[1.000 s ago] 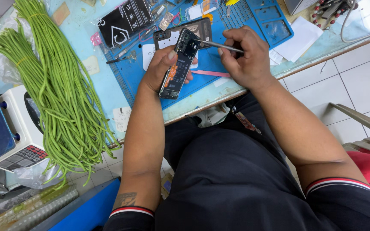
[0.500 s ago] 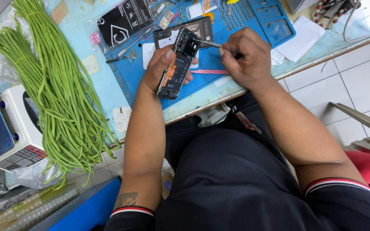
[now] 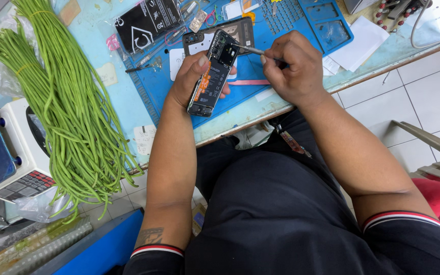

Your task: The person works on the internal components of a disassembled mobile phone, using a tool to manipulate small parts and ribbons inside the chassis while holding the device by hand.

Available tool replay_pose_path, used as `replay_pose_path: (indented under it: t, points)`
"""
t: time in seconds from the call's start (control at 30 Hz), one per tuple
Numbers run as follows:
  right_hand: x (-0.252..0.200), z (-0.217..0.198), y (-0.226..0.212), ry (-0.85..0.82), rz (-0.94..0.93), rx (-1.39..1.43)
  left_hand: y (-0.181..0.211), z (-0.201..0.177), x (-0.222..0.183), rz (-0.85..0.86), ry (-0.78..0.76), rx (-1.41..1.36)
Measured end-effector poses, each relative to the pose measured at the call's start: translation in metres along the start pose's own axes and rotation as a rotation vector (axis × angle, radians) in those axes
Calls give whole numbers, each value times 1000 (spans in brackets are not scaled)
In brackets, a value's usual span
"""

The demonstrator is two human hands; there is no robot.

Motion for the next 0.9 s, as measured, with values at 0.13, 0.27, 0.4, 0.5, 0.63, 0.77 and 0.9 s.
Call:
replay_pose_path:
  t: [0.13,0.27,0.4,0.5,0.63,0.77,0.9]
  points:
    - [0,1,-4,-24,-30,-96,1,0,1,-20,-1,-19]
    - [0,2,-11,-29,-90,-151,4,2,0,-43,24,22]
    - [0,-2,-8,-69,-58,-119,8,6,-2,-40,25,52]
    - [-1,0,1,-51,72,-68,9,7,0,-54,23,65]
    - [-3,-1,0,-45,2,-42,7,4,2,-90,27,72]
    - [0,-3,0,-78,1,-50,8,5,2,-89,20,70]
    - [-1,-3,0,-74,24,-48,9,6,2,-76,19,66]
Point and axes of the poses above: each hand's wrist, its own x-axis towards the middle knuckle, its own z-axis out of the palm, y = z × x, the point moved 4 cm from there along x, towards the middle knuckle, and after that the axes turned 2 degrees about -y, right-handed, at the moved point
